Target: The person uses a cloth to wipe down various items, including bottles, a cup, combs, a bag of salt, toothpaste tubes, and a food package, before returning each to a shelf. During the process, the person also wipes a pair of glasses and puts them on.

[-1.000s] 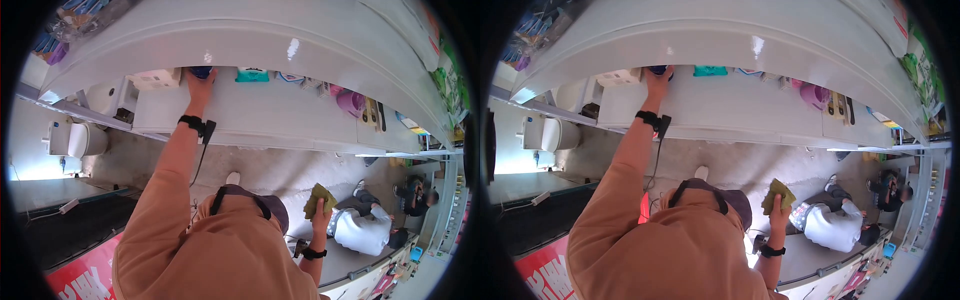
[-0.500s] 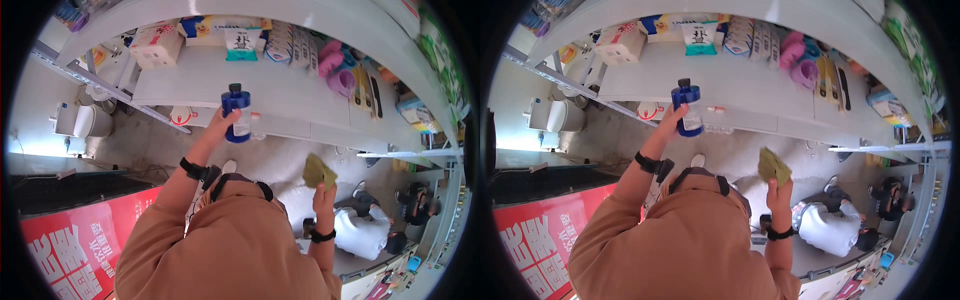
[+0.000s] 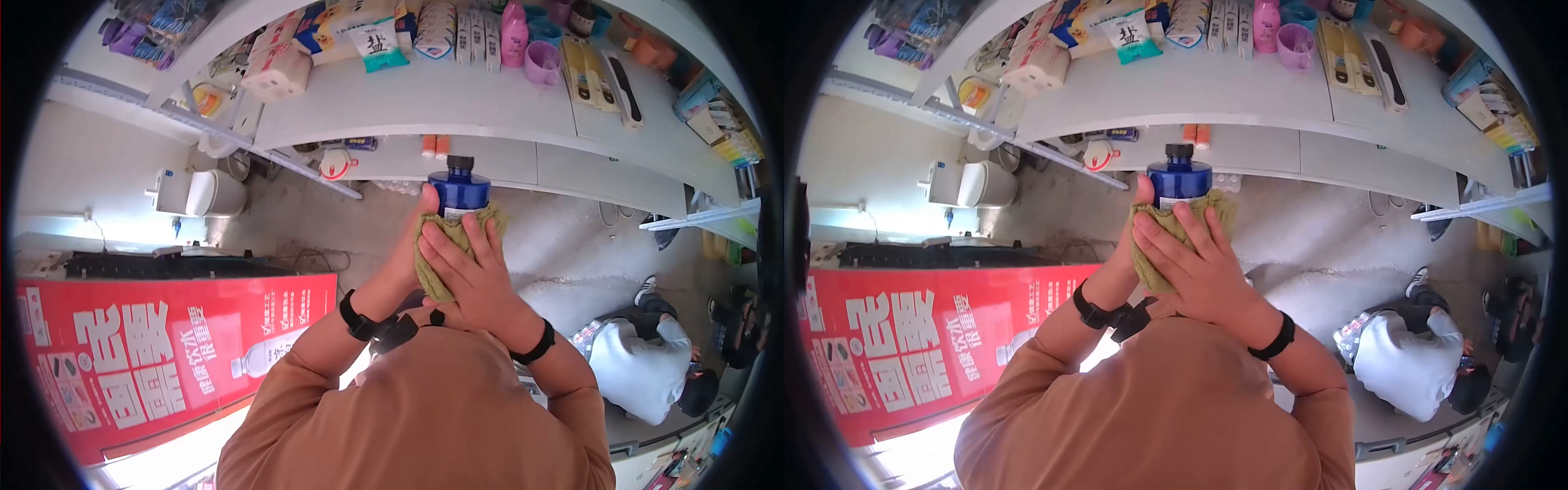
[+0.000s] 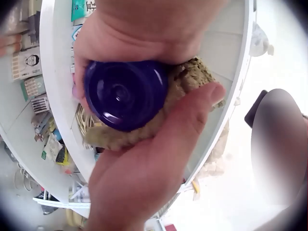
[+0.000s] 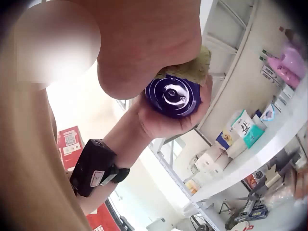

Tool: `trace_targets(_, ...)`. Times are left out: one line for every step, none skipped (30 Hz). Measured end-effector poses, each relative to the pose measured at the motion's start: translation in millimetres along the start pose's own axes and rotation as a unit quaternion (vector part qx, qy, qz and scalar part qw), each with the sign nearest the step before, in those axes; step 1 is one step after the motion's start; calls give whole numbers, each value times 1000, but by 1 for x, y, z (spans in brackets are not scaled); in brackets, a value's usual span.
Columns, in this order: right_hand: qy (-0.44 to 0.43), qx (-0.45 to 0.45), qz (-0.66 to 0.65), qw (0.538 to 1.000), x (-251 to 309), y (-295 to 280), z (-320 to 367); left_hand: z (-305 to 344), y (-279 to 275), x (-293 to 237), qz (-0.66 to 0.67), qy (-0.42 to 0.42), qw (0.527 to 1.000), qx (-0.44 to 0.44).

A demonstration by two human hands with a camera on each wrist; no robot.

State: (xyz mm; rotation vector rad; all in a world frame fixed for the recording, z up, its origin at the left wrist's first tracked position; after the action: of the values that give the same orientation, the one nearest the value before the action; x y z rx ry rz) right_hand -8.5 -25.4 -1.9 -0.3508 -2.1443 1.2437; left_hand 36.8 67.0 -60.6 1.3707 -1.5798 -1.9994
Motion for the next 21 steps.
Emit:
trace_targets(-21,13,10,1000,-2,-9,2,6,7,-1,-205,7,978,-42)
trace_targets(-41,24,23,999,-5,-18,3,10,20,-3,-402,14,912,-80)
trace_targets(-36,5,-33,999,-10,-30,6,11,35,2,-346,18,931,-118)
trace_targets(-40,8,-30,999,-11,-32,6,10,47,5,-344,23,931,-118)
trace_targets(-32,-65,-142,987,-17,-42,8,11,55,8,-285,35,951,-112)
trace_targets(-25,-137,-251,958,-22,-49,12,12,62,11,-226,47,967,-106)
trace_targets(-26,-161,-304,939,-21,-53,12,13,70,8,-248,70,962,-91)
trace_targets(-33,-162,-303,939,-17,-52,18,13,77,5,-253,75,960,-90)
trace_targets(16,-95,-374,922,-20,-38,27,15,90,-8,-378,147,908,-103)
trace_targets(65,-27,-439,896,-20,-24,34,18,104,-19,-494,216,834,-113)
trace_targets(53,-13,-417,907,-15,-23,37,19,109,-22,-519,237,812,-121)
trace_targets(43,-17,-413,910,-12,-23,36,18,115,-22,-525,245,806,-118)
trace_targets(34,-28,-379,924,-10,-26,36,18,121,-21,-552,239,788,-126)
trace_targets(27,-39,-345,937,-8,-29,36,19,125,-20,-577,232,771,-136)
trace_targets(16,-69,-335,940,-9,-36,34,19,124,-17,-576,215,782,-106)
trace_targets(14,-71,-333,940,-11,-43,30,22,125,-16,-577,217,781,-103)
trace_targets(50,-61,-402,912,-18,-48,26,23,123,-11,-569,187,794,-107)
trace_targets(86,-47,-471,877,-24,-49,23,24,120,-9,-559,157,807,-113)
trace_targets(85,-28,-498,863,-24,-48,23,28,118,-12,-559,160,805,-121)
trace_targets(77,-20,-503,861,-22,-49,22,32,112,-14,-547,148,816,-111)
trace_targets(66,-1,-580,812,-19,-46,19,38,103,-16,-536,136,827,-103)
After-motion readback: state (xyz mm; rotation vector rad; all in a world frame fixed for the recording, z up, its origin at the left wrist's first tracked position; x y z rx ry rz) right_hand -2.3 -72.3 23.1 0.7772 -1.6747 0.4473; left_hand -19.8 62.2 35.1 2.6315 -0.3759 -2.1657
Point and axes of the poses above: each hand's wrist, its own z-axis away from the middle knuckle, its own y-axis out of the palm, x = y × z, the point moved 6 cm from there along -z, towards the middle knuckle, and after that the axes turned 14 degrees about x, right-handed, at the moved point
